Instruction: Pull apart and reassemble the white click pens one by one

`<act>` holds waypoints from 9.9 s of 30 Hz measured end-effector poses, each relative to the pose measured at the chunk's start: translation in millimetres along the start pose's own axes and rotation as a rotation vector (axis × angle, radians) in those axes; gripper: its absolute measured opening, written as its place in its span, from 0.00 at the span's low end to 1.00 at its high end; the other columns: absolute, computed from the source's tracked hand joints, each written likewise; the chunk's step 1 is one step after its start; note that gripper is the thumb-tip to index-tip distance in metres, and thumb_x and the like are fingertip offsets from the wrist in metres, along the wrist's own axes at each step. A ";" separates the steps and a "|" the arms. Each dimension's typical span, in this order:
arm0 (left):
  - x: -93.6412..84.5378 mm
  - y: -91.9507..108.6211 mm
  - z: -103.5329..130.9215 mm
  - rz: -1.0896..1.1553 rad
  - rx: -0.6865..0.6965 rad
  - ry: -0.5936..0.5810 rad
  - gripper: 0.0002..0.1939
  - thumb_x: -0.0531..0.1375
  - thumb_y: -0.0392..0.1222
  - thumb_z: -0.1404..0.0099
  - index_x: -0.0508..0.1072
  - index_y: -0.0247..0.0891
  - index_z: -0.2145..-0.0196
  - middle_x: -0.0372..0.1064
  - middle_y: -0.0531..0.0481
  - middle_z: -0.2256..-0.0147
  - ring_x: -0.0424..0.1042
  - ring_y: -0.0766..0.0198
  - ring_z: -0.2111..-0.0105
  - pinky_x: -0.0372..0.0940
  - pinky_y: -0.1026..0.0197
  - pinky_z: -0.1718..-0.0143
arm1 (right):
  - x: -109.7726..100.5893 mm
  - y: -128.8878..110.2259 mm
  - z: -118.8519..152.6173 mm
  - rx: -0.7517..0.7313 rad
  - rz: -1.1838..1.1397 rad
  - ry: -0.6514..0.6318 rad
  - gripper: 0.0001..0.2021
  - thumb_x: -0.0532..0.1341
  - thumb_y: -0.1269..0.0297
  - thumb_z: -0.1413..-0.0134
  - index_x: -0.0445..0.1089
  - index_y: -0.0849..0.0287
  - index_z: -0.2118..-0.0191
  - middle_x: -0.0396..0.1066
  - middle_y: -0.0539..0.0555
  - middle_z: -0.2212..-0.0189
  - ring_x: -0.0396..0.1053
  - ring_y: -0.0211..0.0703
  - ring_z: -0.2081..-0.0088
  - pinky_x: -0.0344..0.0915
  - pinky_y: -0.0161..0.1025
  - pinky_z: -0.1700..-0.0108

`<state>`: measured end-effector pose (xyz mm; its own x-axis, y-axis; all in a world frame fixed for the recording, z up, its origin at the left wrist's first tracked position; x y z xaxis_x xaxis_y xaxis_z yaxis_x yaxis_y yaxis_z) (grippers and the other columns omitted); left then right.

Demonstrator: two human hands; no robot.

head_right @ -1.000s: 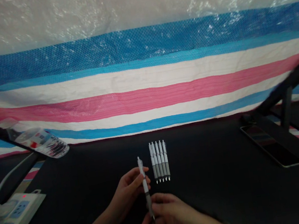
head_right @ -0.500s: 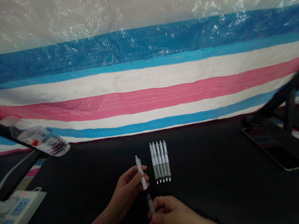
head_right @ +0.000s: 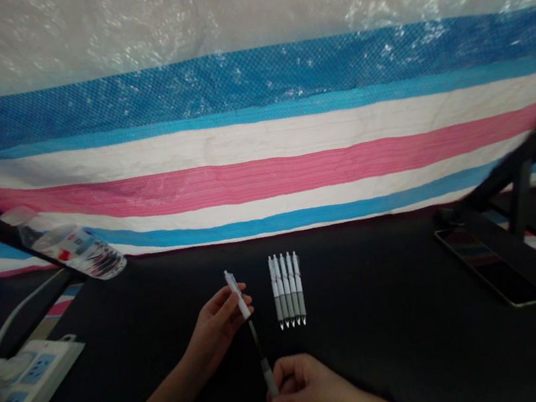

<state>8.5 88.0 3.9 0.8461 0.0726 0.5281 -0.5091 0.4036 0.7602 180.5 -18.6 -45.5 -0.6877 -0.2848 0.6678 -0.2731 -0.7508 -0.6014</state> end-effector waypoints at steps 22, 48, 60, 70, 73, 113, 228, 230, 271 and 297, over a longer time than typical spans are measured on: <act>12.0 -20.4 21.9 -0.086 -0.117 -0.275 0.18 0.75 0.48 0.44 0.78 0.34 0.63 0.80 0.47 0.69 0.80 0.59 0.69 0.73 0.61 0.66 | 9.1 -13.7 0.2 -0.031 -0.164 0.029 0.27 0.65 0.39 0.44 0.67 0.63 0.56 0.81 0.60 0.69 0.71 0.36 0.85 0.53 0.28 0.86; 12.2 -16.5 21.5 -0.100 -0.092 -0.180 0.20 0.76 0.50 0.46 0.79 0.35 0.61 0.79 0.47 0.69 0.80 0.58 0.68 0.72 0.60 0.64 | 3.6 -11.2 1.4 -0.094 -0.088 0.075 0.25 0.70 0.43 0.46 0.62 0.58 0.62 0.77 0.52 0.69 0.69 0.31 0.86 0.53 0.25 0.86; 10.4 -20.3 18.5 -0.066 -0.064 -0.243 0.17 0.75 0.47 0.43 0.79 0.35 0.63 0.79 0.47 0.69 0.79 0.59 0.69 0.73 0.59 0.64 | 0.9 -3.4 -3.5 -0.061 -0.075 0.062 0.26 0.66 0.38 0.46 0.66 0.60 0.67 0.74 0.52 0.81 0.62 0.31 0.89 0.48 0.26 0.87; 8.9 -17.4 20.5 -0.170 0.045 -0.229 0.15 0.72 0.49 0.38 0.79 0.37 0.59 0.74 0.48 0.63 0.77 0.62 0.68 0.72 0.62 0.66 | 5.3 -17.9 2.3 -0.067 0.085 0.071 0.32 0.62 0.35 0.45 0.70 0.65 0.56 0.74 0.51 0.80 0.64 0.32 0.88 0.53 0.26 0.86; 6.0 -14.0 17.0 -0.238 0.090 -0.211 0.19 0.71 0.49 0.37 0.78 0.39 0.51 0.73 0.50 0.63 0.77 0.64 0.70 0.71 0.64 0.68 | 6.9 -25.7 6.6 -0.137 0.307 0.122 0.33 0.61 0.36 0.42 0.68 0.65 0.49 0.74 0.50 0.78 0.63 0.32 0.88 0.55 0.27 0.86; 2.0 -9.9 6.4 -0.289 0.120 -0.192 0.28 0.70 0.40 0.38 0.62 0.44 0.46 0.71 0.58 0.69 0.79 0.63 0.74 0.75 0.63 0.73 | 1.3 -25.5 7.8 -0.299 0.519 0.320 0.25 0.60 0.41 0.39 0.70 0.62 0.56 0.70 0.46 0.79 0.59 0.29 0.87 0.49 0.26 0.85; 2.3 -20.9 14.8 -0.201 0.025 -0.100 0.19 0.74 0.54 0.44 0.83 0.36 0.63 0.78 0.49 0.71 0.71 0.66 0.72 0.66 0.65 0.68 | 7.5 -13.3 10.1 -0.046 -0.159 0.061 0.19 0.68 0.52 0.42 0.68 0.61 0.56 0.79 0.58 0.65 0.80 0.46 0.70 0.61 0.27 0.84; 2.3 -20.1 14.5 -0.198 0.027 -0.106 0.19 0.74 0.54 0.44 0.83 0.36 0.63 0.77 0.48 0.71 0.71 0.65 0.72 0.66 0.65 0.68 | 6.6 -12.6 10.3 -0.033 -0.161 0.058 0.18 0.65 0.50 0.40 0.68 0.62 0.57 0.79 0.58 0.66 0.80 0.46 0.71 0.61 0.27 0.84; -8.2 12.3 0.8 -0.072 0.146 0.116 0.23 0.78 0.52 0.52 0.83 0.33 0.65 0.77 0.48 0.71 0.74 0.63 0.70 0.70 0.64 0.68 | 5.2 -5.7 9.3 0.076 0.037 0.031 0.20 0.71 0.56 0.53 0.59 0.56 0.63 0.78 0.51 0.79 0.70 0.33 0.85 0.58 0.24 0.83; 4.5 -16.6 19.7 -0.206 0.067 -0.083 0.19 0.74 0.54 0.44 0.81 0.35 0.64 0.78 0.47 0.70 0.73 0.64 0.71 0.68 0.64 0.69 | 3.1 -8.2 7.7 0.004 -0.075 0.043 0.25 0.68 0.41 0.45 0.62 0.57 0.58 0.80 0.53 0.74 0.64 0.31 0.89 0.46 0.25 0.87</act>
<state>17.7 63.7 1.0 0.9188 -0.0818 0.3863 -0.3385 0.3405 0.8772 185.8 -17.9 -35.1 -0.6934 -0.2021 0.6916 -0.3225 -0.7712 -0.5488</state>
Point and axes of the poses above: each hand's wrist, its own z-axis away from the middle knuckle, its own x-axis out of the palm, y = z × x, the point moved 2 cm from there along -z, towards the middle knuckle
